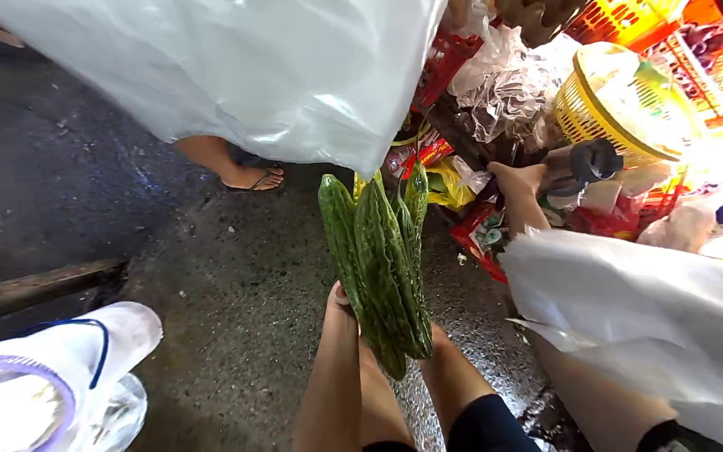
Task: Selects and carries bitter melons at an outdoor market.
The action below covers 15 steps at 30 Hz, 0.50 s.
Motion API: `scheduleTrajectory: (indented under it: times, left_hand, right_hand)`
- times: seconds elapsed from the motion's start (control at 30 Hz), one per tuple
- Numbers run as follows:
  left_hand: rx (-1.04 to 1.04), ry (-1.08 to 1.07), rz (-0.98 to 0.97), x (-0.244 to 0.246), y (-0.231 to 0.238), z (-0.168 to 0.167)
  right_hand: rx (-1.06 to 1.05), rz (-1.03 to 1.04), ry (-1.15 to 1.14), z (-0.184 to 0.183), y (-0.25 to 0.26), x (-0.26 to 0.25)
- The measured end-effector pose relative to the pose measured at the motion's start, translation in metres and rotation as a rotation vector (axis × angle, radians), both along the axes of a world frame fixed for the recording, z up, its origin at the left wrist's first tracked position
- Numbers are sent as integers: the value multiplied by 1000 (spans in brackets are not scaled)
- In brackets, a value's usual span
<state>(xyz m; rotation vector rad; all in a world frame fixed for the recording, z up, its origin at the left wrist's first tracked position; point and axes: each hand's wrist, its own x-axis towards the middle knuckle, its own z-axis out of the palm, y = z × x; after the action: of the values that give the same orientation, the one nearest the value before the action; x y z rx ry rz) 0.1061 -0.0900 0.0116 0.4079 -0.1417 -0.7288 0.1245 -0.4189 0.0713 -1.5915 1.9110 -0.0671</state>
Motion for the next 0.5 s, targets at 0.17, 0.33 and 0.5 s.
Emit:
scheduleTrajectory:
  times: [0.17, 0.33, 0.5]
  left_hand:
    - [195, 357, -138, -12, 21, -1]
    - [517, 168, -175, -8, 41, 36]
    - [520, -42, -454, -3, 80, 69]
  right_hand:
    - [160, 288, -550, 0, 62, -100]
    - [479, 274, -776, 50, 167, -143]
    - [481, 286, -753, 81, 216, -160]
